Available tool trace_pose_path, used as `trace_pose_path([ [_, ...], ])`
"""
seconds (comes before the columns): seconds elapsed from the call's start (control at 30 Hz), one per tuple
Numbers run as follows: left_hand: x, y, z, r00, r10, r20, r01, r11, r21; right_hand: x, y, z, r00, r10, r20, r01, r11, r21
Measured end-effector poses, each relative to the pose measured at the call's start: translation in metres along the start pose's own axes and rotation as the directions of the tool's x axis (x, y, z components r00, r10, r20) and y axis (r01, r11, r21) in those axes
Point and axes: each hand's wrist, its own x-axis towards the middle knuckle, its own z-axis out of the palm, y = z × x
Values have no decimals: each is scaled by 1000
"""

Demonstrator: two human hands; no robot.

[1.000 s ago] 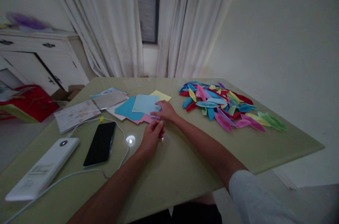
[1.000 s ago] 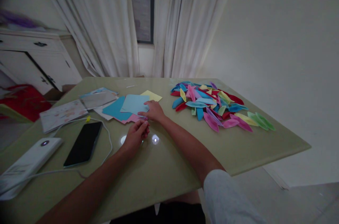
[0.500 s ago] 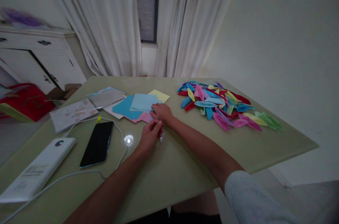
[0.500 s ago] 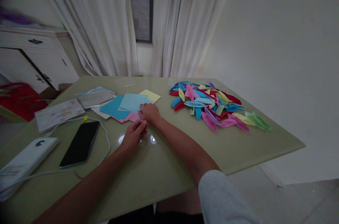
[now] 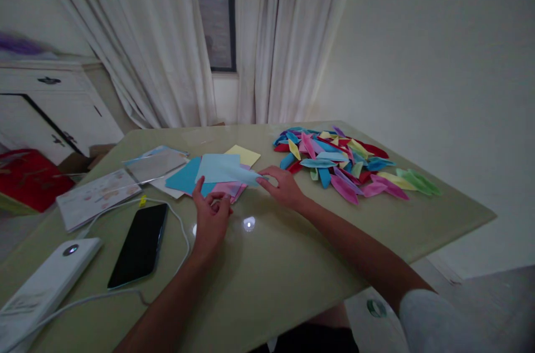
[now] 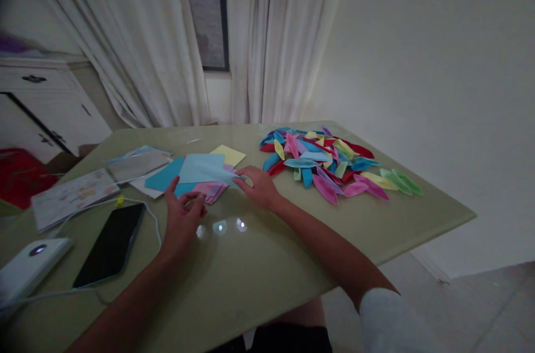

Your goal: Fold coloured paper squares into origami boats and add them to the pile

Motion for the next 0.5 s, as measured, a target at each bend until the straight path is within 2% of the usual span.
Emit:
trace_pose_path([
  [0.13,0,1,-8,983,99,153,-123,980,158,-33,13,-20,992,-129,15,128,991,50],
  [0.23,1,-5,-13,949,100,301,-158,971,177,-45,20,-25,976,-203,75,196,976,92],
  [0.3,1,-9,-15,928,99,360,-181,963,201,-48,21,-26,971,-216,104,204,972,121],
  [0.4,1,-9,-17,931,108,349,-194,956,221,-47,18,-31,970,-203,135,179,968,174],
  [0.5,1,-3,-19,964,105,245,-157,966,205,-46,15,-40,990,-106,92,83,970,228],
])
